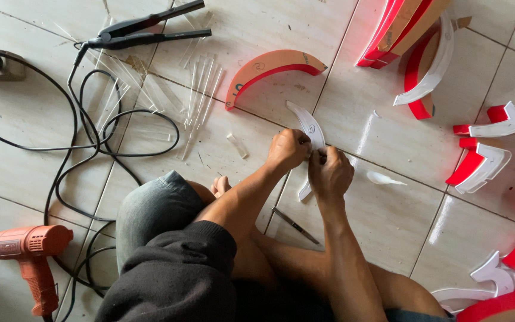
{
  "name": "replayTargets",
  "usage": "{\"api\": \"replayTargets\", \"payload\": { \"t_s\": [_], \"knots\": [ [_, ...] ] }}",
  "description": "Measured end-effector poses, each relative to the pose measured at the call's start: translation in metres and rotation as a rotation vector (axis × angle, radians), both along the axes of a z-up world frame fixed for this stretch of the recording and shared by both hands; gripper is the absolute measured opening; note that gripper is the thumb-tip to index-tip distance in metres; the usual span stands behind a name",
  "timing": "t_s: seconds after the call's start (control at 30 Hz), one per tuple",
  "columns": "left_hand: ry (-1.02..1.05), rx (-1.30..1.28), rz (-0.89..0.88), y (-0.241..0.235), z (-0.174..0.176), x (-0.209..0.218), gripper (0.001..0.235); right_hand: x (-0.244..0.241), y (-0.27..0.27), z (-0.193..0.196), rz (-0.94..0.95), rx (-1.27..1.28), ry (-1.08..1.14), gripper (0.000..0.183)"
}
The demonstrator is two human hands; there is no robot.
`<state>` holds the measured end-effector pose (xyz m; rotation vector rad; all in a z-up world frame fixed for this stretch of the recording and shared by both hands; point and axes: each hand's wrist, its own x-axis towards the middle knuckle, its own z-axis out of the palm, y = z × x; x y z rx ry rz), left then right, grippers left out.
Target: The person assembles red and white curved plastic pieces into decorative letters. They use a heat gun to soften the plastic, apply glue to the edges, and press the pieces together to form the shapes.
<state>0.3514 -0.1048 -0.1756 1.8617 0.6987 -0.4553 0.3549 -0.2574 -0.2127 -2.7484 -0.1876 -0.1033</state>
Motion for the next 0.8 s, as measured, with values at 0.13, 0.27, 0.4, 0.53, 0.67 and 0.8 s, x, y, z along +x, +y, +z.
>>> {"api": "replayTargets", "payload": {
  "t_s": [0.13,0.27,0.4,0.53,0.67,0.8],
  "knots": [
    [-0.005,-0.024,0.004,0.004,0.026,0.001,0.025,-0.001,0.002,0.003,-0.002,-0.006,-0.002,0.015],
    [-0.009,0.028,-0.034,0.003,0.020,0.003,0.023,-0.003,-0.001,0.017,0.068,0.048,0.043,0.012],
    [-0.001,0.037,-0.030,0.004,0.022,0.004,0.023,0.000,-0.011,0.033,0.055,0.176,0.186,0.018],
    [-0.002,0.044,-0.036,0.001,0.019,0.006,0.023,0.002,-0.018,0.058,0.035,0.206,0.331,0.016],
    [0.003,0.039,-0.059,0.004,0.011,0.005,0.024,0.004,-0.011,0.066,-0.005,0.087,0.476,0.023],
    [0.003,0.029,-0.049,0.005,0.014,0.004,0.026,0.002,-0.012,0.052,0.019,0.050,0.462,0.026]
  ]
}}
